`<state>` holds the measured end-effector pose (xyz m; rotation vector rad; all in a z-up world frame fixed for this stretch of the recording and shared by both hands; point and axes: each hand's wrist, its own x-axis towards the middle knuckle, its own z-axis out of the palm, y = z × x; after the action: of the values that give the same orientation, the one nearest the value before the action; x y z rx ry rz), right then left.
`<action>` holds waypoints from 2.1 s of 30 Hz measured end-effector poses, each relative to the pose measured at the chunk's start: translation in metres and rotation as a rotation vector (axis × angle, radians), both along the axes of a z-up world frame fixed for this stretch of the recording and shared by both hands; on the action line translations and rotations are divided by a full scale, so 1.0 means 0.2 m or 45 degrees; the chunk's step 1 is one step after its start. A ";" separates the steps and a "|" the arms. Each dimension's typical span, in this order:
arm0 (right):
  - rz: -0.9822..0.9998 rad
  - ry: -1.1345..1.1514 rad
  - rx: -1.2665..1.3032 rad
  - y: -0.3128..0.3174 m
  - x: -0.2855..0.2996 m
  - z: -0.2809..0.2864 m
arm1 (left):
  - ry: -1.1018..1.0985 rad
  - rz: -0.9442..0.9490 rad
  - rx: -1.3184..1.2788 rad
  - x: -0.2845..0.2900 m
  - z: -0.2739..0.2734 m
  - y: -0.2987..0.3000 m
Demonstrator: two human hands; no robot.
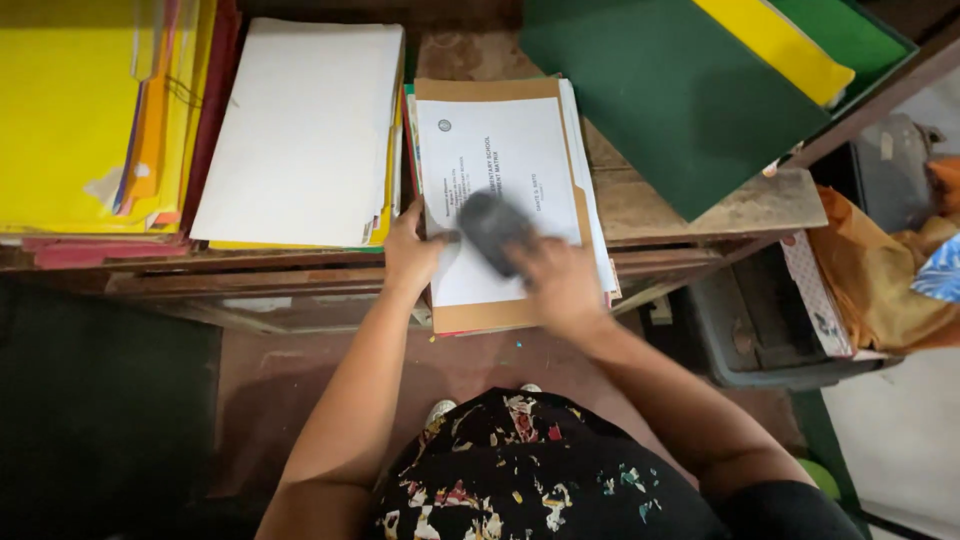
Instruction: Wiping dust off folders and organizing them on a shelf.
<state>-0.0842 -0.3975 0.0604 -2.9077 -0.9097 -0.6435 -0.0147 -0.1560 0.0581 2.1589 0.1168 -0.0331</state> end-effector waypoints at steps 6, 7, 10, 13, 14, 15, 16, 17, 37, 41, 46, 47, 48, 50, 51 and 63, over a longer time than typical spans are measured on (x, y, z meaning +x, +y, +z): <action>-0.795 0.040 0.074 -0.08 0.10 -0.09 | -0.107 0.080 -0.088 0.02 -0.11 -0.02; -0.636 -0.016 0.042 -0.03 0.10 -0.15 | -0.114 0.075 -0.092 0.03 -0.13 -0.02; -0.282 0.015 0.042 0.16 -0.08 -0.11 | -0.107 0.059 -0.066 0.06 -0.18 0.02; -0.022 0.107 0.093 0.13 -0.14 -0.10 | -0.119 0.083 -0.032 0.02 -0.19 0.03; 0.037 0.109 0.110 0.08 -0.13 -0.13 | -0.151 0.116 -0.029 0.00 -0.19 0.03; 0.034 0.110 0.109 0.02 -0.11 -0.09 | -0.150 0.113 -0.030 -0.02 -0.19 0.01; -0.133 0.028 0.088 -0.04 -0.09 -0.05 | -0.153 0.151 -0.100 -0.04 -0.19 -0.01; -0.298 -0.054 0.067 -0.10 -0.07 -0.02 | -0.157 0.191 -0.169 -0.06 -0.18 -0.04; -0.356 0.833 2.704 -0.45 -0.08 0.33 | 0.170 0.101 -1.548 -0.21 0.26 -0.05; 0.159 0.388 1.419 -0.58 -0.13 0.21 | 0.121 0.061 -1.606 -0.27 0.21 -0.08; -0.215 0.855 1.528 -0.78 0.14 0.30 | 0.139 0.043 -1.475 -0.29 0.13 -0.04; 0.066 0.655 1.194 -0.90 0.20 0.27 | 0.160 -0.003 -1.358 -0.34 0.20 -0.05; 0.068 0.658 1.193 -0.70 0.15 0.56 | 0.160 0.001 -1.358 -0.34 0.30 -0.06; -1.179 0.857 1.451 -0.31 -0.06 1.13 | 0.365 -0.531 -0.114 -0.33 0.50 -0.07; -1.178 0.858 1.448 -0.32 -0.07 1.17 | 0.366 -0.529 -0.116 -0.34 0.52 -0.11; -0.417 0.536 0.154 0.34 -0.10 1.02 | 0.529 -0.955 -2.307 -0.15 0.22 -0.30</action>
<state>-0.1033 -0.3293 0.2650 -2.9280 -0.3413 -0.0732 -0.0452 -0.2162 0.1021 0.2650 -0.3715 -0.7126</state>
